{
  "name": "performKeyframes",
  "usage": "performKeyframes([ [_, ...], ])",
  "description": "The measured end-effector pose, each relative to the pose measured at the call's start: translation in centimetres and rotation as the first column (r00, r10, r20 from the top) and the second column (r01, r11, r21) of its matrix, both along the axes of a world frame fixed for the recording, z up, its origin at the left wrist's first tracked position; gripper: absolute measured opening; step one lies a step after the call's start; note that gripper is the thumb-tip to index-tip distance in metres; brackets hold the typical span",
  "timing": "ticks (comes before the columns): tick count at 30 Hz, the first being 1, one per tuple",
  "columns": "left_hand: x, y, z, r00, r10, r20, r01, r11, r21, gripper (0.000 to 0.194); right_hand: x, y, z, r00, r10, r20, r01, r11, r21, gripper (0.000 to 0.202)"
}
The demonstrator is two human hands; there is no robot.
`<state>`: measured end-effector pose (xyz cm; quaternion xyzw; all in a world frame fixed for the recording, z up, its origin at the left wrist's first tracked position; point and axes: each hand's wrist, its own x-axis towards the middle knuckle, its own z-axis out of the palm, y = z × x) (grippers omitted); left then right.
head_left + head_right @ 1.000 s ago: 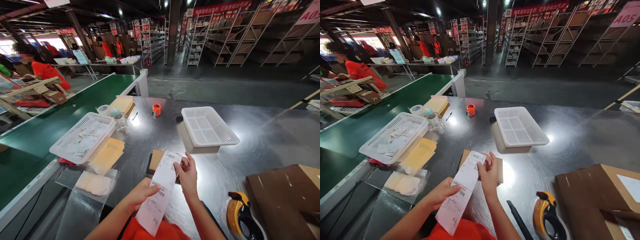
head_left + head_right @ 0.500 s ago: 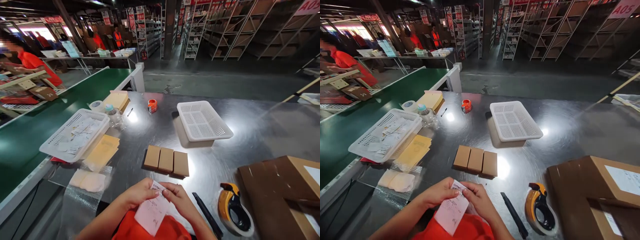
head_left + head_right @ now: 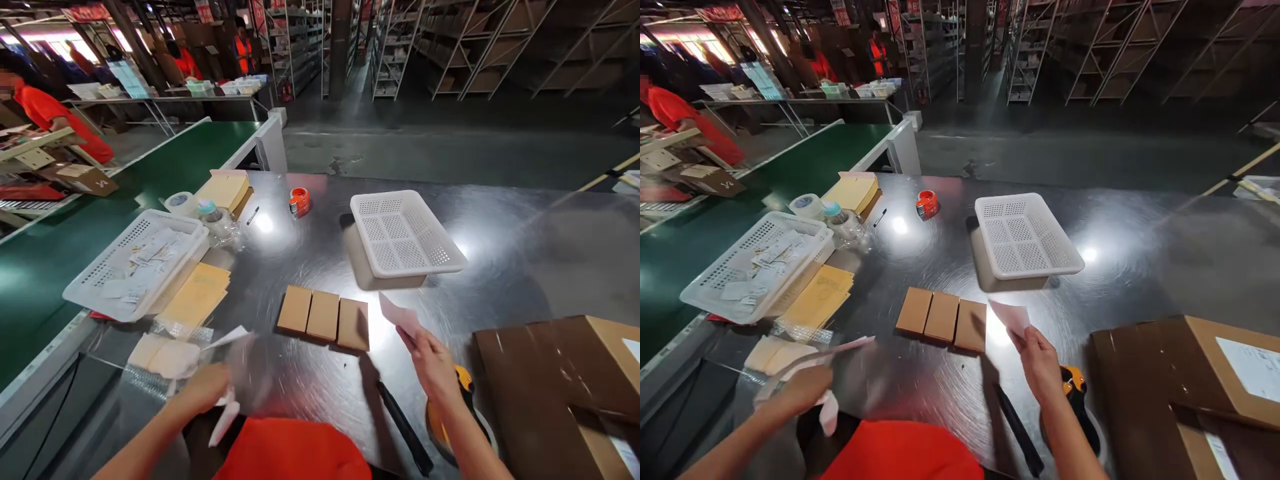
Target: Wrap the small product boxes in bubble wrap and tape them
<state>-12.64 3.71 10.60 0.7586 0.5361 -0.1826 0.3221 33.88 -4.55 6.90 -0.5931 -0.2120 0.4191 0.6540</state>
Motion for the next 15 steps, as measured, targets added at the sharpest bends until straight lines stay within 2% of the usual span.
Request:
performKeyframes([
  [1, 1.0, -0.4, -0.2, 0.996, -0.086, -0.034, 0.085, 0.996, -0.02, 0.02, 0.1, -0.3, -0.4, 0.982, 0.028, 0.189, -0.037, 0.998, 0.044, 0.03],
  [2, 2.6, -0.8, -0.5, 0.981, -0.192, -0.027, 0.191, 0.981, -0.035, 0.024, -0.1, -0.6, -0.9, 0.913, 0.086, 0.398, -0.122, 0.99, 0.068, 0.028],
  [3, 4.8, -1.1, -0.8, 0.953, -0.303, 0.031, 0.304, 0.951, -0.058, 0.025, -0.5, -0.7, -1.5, 0.79, 0.144, 0.596, -0.232, 0.97, 0.073, 0.027],
  [4, 7.1, -1.5, -1.3, 0.906, -0.406, 0.116, 0.411, 0.911, -0.02, 0.025, -1.0, -0.7, -2.1, 0.63, 0.173, 0.757, -0.34, 0.938, 0.068, 0.028],
  [6, 12.0, -1.8, -2.7, 0.784, -0.582, 0.213, 0.572, 0.812, 0.115, 0.016, -1.5, -0.3, -3.8, 0.329, 0.133, 0.935, -0.501, 0.864, 0.053, 0.038],
  [8, 16.1, -1.8, -4.4, 0.681, -0.699, 0.217, 0.657, 0.715, 0.241, 0.015, -1.5, 0.2, -5.5, 0.152, 0.089, 0.984, -0.581, 0.814, 0.016, 0.051],
  [9, 17.6, -1.6, -5.1, 0.658, -0.729, 0.188, 0.672, 0.681, 0.292, 0.017, -1.4, 0.4, -6.2, 0.105, 0.096, 0.99, -0.598, 0.801, -0.014, 0.055],
  [11, 19.7, -1.2, -6.3, 0.653, -0.748, 0.114, 0.68, 0.646, 0.347, 0.02, -1.0, 0.8, -7.5, 0.068, 0.147, 0.987, -0.611, 0.788, -0.075, 0.06],
  [15, 20.9, -0.5, -6.7, 0.669, -0.741, 0.051, 0.685, 0.642, 0.344, 0.018, -0.9, 1.1, -8.9, 0.084, 0.188, 0.979, -0.627, 0.773, -0.095, 0.06],
])
